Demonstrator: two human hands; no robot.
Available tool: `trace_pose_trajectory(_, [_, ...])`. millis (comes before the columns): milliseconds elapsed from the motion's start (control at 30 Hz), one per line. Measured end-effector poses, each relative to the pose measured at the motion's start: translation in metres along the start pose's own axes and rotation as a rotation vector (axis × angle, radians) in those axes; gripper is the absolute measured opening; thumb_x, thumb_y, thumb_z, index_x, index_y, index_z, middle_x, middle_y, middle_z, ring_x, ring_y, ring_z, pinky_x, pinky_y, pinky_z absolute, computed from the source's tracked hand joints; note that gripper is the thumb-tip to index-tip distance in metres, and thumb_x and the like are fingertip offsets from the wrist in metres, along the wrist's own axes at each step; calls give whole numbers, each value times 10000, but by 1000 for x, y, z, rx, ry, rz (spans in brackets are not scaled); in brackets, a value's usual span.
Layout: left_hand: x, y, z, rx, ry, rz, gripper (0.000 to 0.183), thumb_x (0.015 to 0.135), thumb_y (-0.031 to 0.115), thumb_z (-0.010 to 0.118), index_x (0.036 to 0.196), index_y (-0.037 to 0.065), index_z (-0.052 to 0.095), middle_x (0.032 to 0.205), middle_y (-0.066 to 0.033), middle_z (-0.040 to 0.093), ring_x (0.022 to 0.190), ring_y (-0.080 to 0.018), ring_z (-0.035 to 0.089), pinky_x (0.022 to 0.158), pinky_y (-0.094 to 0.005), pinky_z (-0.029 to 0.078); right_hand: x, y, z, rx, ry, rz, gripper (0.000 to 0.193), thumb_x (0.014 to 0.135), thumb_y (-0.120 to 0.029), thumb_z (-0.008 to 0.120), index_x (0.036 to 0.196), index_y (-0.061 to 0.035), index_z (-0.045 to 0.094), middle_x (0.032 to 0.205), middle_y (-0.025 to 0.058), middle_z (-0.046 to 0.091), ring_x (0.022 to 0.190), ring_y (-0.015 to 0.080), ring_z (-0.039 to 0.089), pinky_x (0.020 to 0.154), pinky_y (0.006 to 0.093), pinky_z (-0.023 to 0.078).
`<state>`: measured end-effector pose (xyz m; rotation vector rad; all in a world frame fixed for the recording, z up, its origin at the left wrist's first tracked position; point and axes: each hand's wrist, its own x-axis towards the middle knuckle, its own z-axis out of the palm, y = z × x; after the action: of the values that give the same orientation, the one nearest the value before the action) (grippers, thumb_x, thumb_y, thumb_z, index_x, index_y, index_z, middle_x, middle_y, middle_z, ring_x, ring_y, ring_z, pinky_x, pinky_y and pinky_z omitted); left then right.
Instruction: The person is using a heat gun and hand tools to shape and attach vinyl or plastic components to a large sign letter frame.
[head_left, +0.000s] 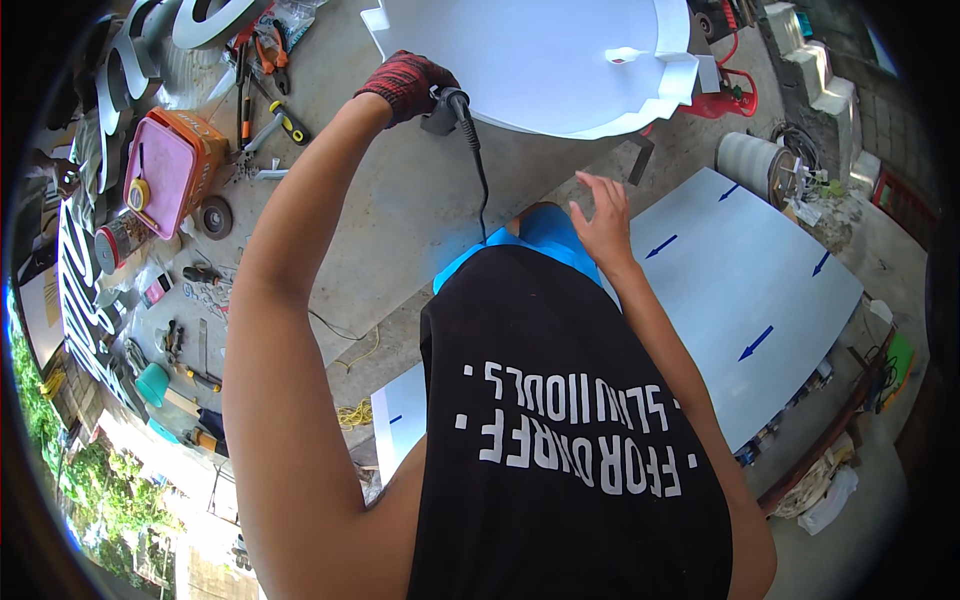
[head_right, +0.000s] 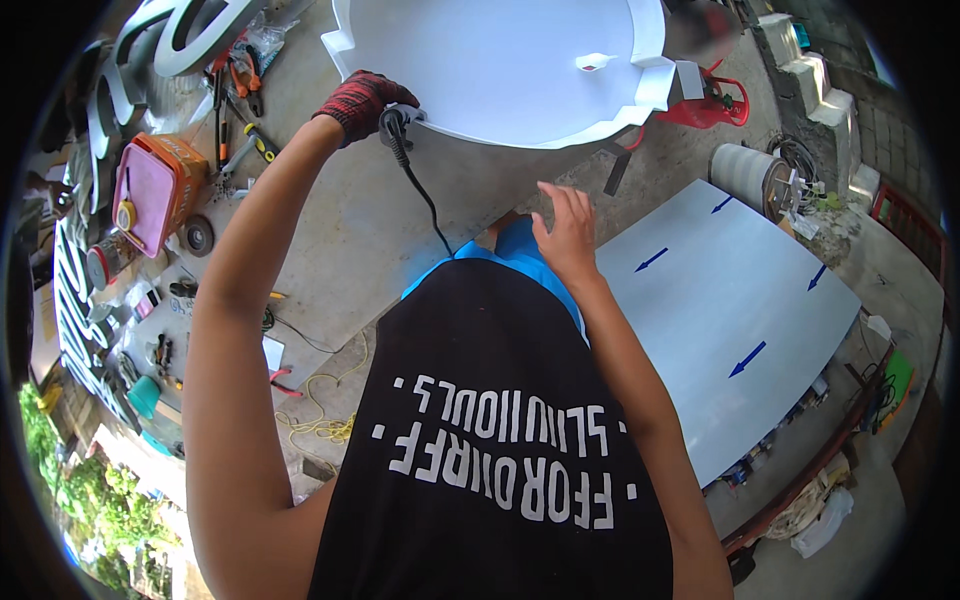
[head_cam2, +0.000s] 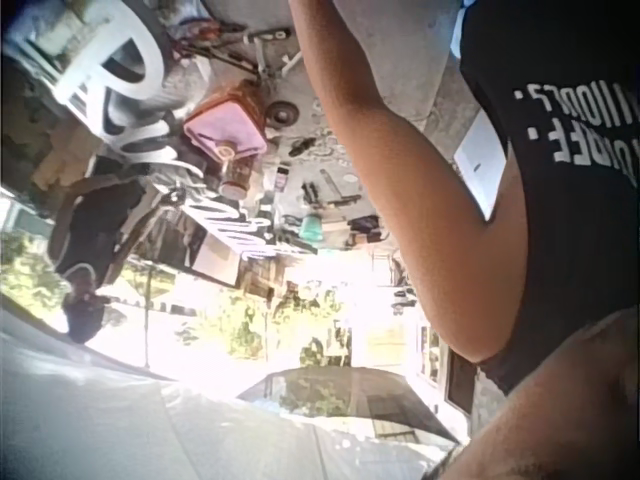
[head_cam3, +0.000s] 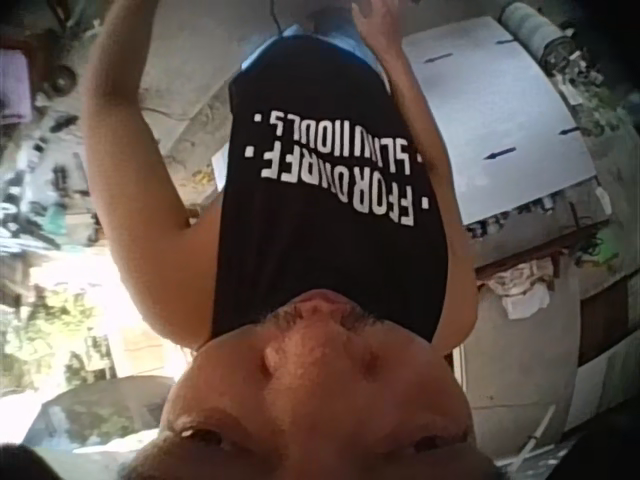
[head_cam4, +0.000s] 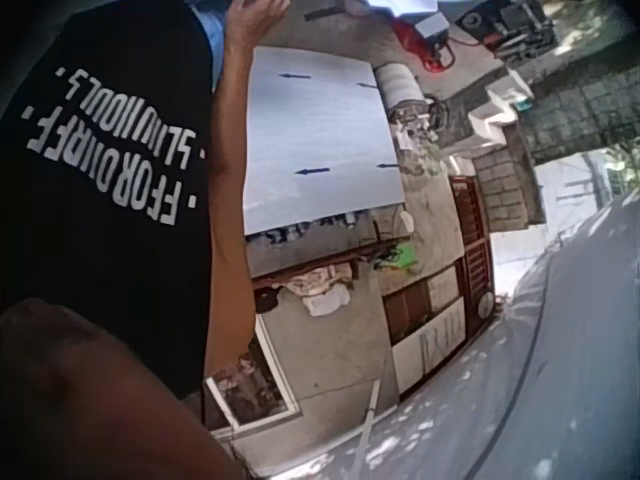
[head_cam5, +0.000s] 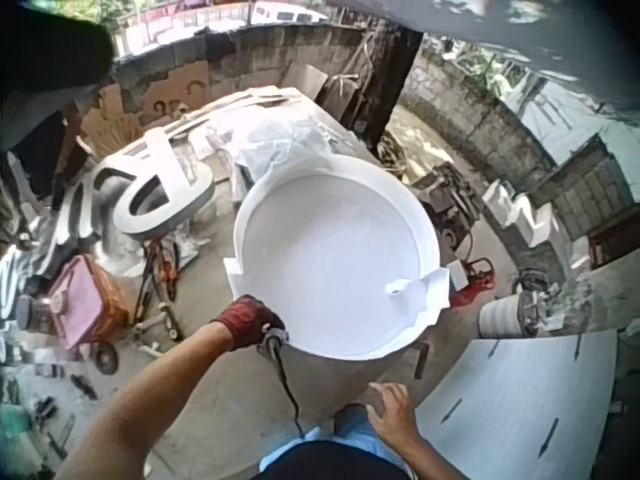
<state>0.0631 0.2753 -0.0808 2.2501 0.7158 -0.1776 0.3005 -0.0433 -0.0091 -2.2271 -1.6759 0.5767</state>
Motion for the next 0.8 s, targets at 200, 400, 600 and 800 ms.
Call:
trace_pose_trajectory(200, [1, -2, 1, 32, 25, 23, 438, 775, -20, 744, 1161, 183, 787, 1081, -121, 768, 1014, -330, 713, 949, -405, 565, 97, -26, 24, -79, 64, -175, 503, 790, -93, 787, 1272, -111, 644, 1237, 81, 647, 1197, 299, 567, 1035, 438, 421])
trace_pose_trajectory(400, [5, -10, 5, 28, 19, 13, 425, 776, 8, 754, 1156, 195, 788, 1058, -118, 771, 993, -331, 714, 939, -414, 566, 140, -37, 81, -244, -251, -285, 371, 870, -75, 692, 1230, -162, 716, 1161, 10, 718, 1136, 214, 621, 988, 410, 415])
trace_pose_trajectory(600, [2, -3, 0, 115, -24, -24, 452, 775, 166, 771, 1220, 244, 767, 1112, -79, 768, 1069, -322, 682, 984, -419, 545, 143, -39, 86, -217, -234, -230, 304, 896, -41, 638, 1143, -171, 758, 1087, -7, 743, 1107, 207, 632, 978, 415, 427])
trace_pose_trajectory(800, [-1, -3, 2, 117, -21, -22, 422, 774, 185, 780, 1192, 243, 779, 1073, -63, 777, 1029, -312, 691, 983, -419, 541, 142, -42, 89, -279, -244, -225, 301, 896, -49, 639, 1135, -186, 761, 1078, -14, 745, 1092, 200, 637, 966, 404, 437])
